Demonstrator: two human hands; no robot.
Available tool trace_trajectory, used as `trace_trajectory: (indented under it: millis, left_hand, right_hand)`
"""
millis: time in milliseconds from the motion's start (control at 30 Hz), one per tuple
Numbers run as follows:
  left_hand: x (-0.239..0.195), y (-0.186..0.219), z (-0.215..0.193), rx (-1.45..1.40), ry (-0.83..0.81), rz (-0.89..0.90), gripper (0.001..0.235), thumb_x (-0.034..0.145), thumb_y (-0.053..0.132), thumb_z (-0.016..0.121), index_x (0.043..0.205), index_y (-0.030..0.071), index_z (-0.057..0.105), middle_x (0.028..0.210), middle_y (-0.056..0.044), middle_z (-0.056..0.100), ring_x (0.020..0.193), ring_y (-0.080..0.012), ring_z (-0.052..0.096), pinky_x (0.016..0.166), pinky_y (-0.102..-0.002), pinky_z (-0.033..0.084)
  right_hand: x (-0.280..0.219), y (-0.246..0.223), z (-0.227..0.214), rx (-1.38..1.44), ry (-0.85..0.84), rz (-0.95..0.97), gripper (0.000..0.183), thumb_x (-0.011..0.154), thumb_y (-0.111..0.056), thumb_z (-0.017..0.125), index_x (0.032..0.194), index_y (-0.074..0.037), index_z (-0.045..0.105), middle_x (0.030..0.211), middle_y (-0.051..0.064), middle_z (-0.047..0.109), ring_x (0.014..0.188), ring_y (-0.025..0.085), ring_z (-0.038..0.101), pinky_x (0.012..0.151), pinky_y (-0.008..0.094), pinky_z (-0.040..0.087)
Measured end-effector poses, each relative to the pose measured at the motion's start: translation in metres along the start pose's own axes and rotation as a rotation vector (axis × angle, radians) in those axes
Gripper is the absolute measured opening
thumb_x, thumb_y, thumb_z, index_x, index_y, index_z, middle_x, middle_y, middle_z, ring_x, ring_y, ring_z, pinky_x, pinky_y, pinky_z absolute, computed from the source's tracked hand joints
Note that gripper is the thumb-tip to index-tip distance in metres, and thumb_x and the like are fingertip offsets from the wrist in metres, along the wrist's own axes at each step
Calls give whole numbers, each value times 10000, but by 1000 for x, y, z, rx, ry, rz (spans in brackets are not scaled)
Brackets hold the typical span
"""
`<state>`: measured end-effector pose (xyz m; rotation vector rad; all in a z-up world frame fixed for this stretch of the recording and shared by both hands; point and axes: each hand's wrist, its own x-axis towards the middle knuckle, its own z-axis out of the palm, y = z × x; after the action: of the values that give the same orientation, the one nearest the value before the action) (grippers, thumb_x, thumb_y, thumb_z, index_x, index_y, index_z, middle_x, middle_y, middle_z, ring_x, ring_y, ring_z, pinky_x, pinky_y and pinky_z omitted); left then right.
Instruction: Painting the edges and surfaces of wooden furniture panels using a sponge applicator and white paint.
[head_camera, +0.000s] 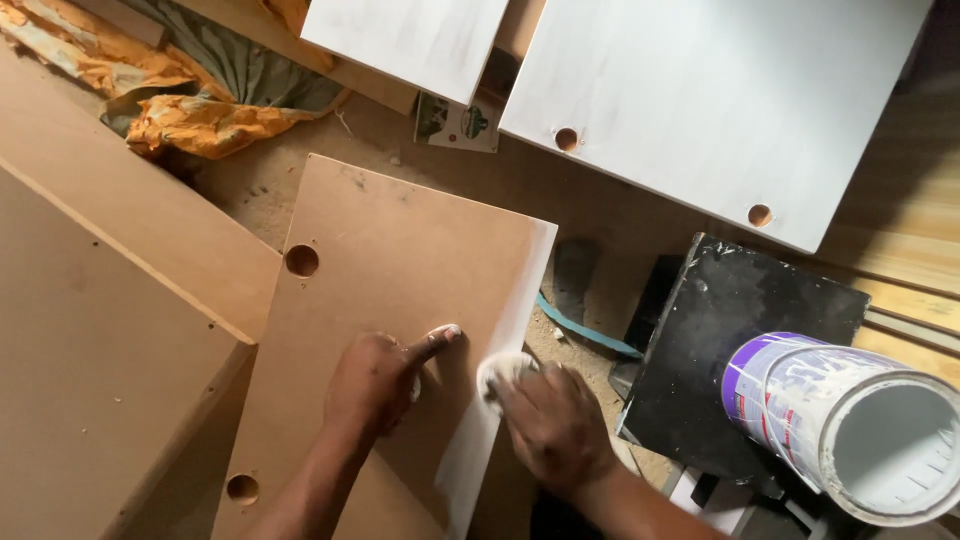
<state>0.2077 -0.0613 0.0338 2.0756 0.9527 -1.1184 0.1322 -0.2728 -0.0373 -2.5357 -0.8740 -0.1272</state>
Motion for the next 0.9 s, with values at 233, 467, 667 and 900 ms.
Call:
trace_trajectory:
  millis: [233, 467, 667, 900]
  left_hand:
    - [-1, 3, -1, 53, 3, 2, 846, 835, 752, 644, 411, 32, 509, 367, -124, 473, 373, -294, 522, 558, -424, 431]
    - [3, 1, 2, -25, 9, -48, 826, 809, 708, 724, 471, 41, 374, 404, -132, 414, 377, -297, 455, 524, -447, 396]
    - [22, -16, 9, -17, 46, 4, 818, 813, 682, 749, 470, 22, 407, 518, -104, 385, 473, -251, 397, 538, -462, 352]
    - [88, -91, 36, 647, 147, 702, 1003, 690, -141, 580, 1435, 531, 563, 596, -41, 363, 491, -240, 409, 477, -424, 394]
  right_hand:
    - [130, 123, 0, -80, 302, 316, 231, 1010, -3, 541, 891, -103, 712, 788, 106, 484, 747, 320, 444, 567, 512, 351]
    - [180, 230, 35, 996, -749, 740, 97, 883, -143, 592, 859, -86, 667, 718, 102, 618, 491, 177, 516, 414, 310, 363]
    - [86, 260, 93, 1518, -586, 1039, 130, 870, -62, 592, 945, -22, 690, 770, 152, 670, 638, 279, 655, 501, 394, 521]
    - [45, 177, 158, 2360, -188, 1163, 342, 753, -399, 677, 967, -133, 710, 859, 44, 732, 814, 222, 713, 643, 339, 555]
